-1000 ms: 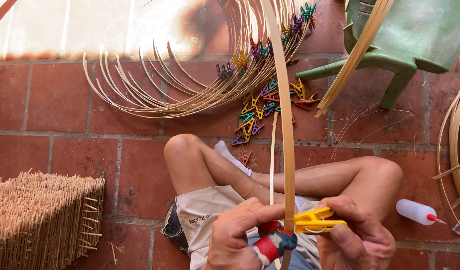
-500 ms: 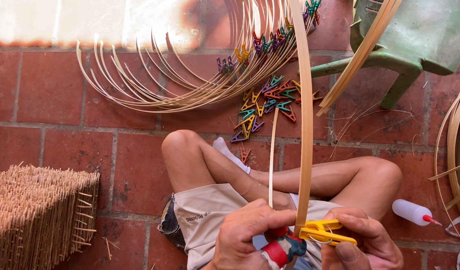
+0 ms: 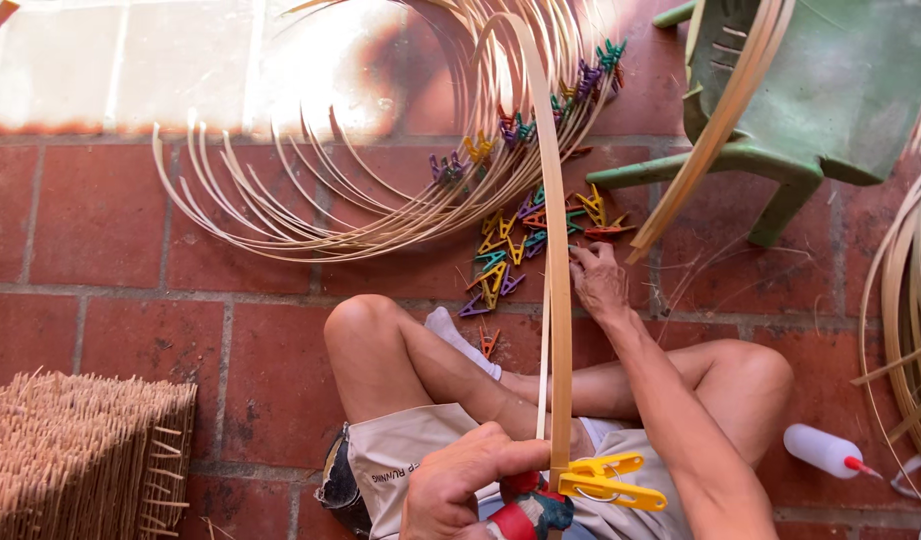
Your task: The person sits on a tiled floor and repeatedly glues thin bamboo strips to a curved bamboo frame, then secures each joint with a small clothespin. The person handles bamboo strips, glue, and clothespins, and places finished sections on the floor.
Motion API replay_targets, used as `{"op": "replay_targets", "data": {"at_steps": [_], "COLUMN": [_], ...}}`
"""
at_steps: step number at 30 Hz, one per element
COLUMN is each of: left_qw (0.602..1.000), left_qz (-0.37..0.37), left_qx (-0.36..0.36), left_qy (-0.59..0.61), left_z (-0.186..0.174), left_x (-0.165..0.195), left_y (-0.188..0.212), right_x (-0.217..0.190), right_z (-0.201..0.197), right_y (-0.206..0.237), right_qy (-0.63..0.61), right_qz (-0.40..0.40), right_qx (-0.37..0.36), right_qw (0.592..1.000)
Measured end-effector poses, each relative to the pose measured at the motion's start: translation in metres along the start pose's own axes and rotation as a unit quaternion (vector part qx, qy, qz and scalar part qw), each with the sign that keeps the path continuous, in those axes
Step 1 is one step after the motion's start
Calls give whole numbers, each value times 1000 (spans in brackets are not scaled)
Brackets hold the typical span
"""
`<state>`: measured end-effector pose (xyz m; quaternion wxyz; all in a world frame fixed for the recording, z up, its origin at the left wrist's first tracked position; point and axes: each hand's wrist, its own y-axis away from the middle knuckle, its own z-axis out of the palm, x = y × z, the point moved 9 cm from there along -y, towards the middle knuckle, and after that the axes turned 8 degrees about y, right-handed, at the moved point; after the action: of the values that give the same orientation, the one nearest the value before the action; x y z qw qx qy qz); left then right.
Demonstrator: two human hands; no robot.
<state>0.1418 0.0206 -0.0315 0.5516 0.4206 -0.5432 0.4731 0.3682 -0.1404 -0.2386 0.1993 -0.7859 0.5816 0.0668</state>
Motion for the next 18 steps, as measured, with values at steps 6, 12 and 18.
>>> {"op": "replay_targets", "data": {"at_steps": [6, 12, 18], "left_qw": [998, 996, 995], "left_qz": [-15, -60, -65], "left_qx": [54, 39, 40], "left_qy": [12, 57, 62], "left_z": [0, 19, 32], "left_x": [-2, -8, 2], "left_y": [-4, 1, 10], "right_x": [14, -20, -170], "right_z": [36, -156, -335], "right_y": [1, -1, 12], "right_qy": [19, -312, -350], "right_qz": [50, 53, -251], "right_qx": [-180, -98, -249], "right_qw": [982, 943, 867]}}
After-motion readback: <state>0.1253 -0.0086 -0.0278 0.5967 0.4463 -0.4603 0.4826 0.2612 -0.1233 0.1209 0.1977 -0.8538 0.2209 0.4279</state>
